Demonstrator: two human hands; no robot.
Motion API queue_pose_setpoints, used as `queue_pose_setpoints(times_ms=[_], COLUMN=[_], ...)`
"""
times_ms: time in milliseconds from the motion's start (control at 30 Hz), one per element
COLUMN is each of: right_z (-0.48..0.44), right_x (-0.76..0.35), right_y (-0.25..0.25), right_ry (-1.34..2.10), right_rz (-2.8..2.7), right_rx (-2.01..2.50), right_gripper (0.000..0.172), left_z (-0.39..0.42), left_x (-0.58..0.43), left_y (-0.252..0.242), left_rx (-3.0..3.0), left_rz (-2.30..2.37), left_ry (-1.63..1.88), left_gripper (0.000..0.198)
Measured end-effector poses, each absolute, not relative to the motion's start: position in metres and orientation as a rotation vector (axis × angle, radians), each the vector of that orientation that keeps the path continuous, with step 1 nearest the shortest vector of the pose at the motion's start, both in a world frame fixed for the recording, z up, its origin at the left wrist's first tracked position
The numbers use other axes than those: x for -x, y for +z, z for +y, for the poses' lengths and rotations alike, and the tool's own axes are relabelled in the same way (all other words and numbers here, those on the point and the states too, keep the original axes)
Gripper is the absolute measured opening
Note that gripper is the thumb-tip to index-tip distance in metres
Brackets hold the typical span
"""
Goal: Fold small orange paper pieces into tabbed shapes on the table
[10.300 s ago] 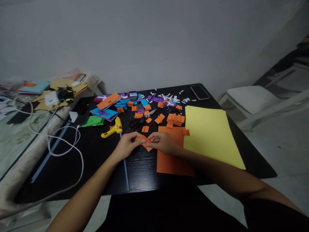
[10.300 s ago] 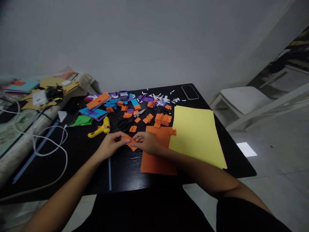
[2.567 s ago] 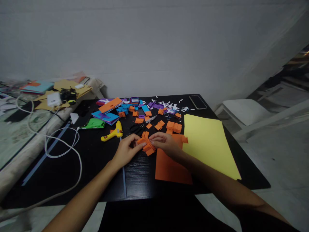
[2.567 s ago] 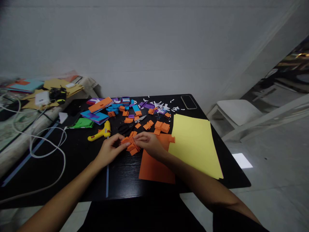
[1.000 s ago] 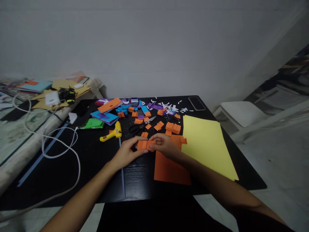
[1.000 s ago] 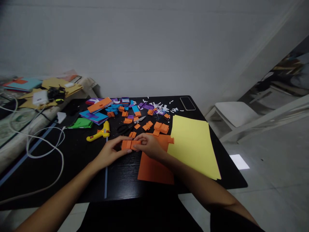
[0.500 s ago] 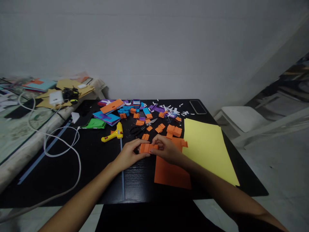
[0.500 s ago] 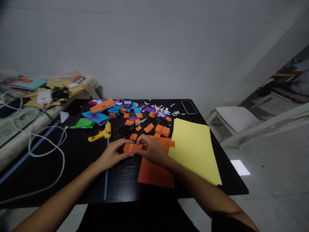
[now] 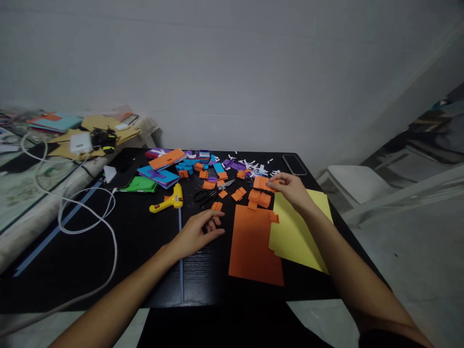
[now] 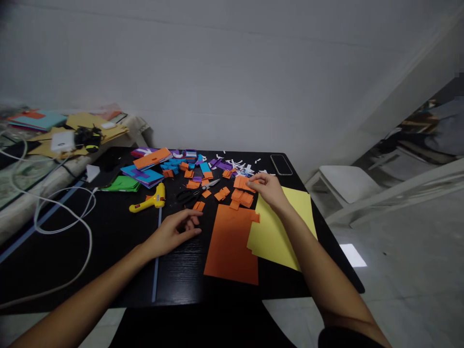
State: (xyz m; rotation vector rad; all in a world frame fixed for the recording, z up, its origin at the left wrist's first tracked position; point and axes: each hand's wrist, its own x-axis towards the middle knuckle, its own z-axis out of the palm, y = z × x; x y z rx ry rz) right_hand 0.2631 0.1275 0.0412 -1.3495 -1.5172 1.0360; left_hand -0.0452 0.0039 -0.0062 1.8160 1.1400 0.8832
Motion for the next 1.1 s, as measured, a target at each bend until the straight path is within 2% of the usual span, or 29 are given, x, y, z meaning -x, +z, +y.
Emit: queue_pose_setpoints(times_ms=[200,500,767,1100], right_z=[0.127,0.121,0.116,0.11], right_x=[-0.264,-0.261,-0.258,-0.241], right_y=[0.011,0.018,0.018,0.025], right_ry=[0.915,0.641,0.476,0.315], right_rz=[-1.606,-1.913,-2.037,-2.256], right_rx=[1.508,1.661,1.573,1.288], right_gripper=[0.033,0.019,0.011,0.014], left_z=[0.004,0.004,0.005,0.005], left_x=[0.046,0.047,0.047,0.05], left_y=[-0.01,-0.007,-0.003,-0.003], left_rx=[-1.852,-1.915,-1.829,-1.729], left_rz=[1.147,1.183,1.197,1.18], left_ry=[0.844,0.817,0.828,0.935], left_gripper=[0.032,0.022,0.023,0.026])
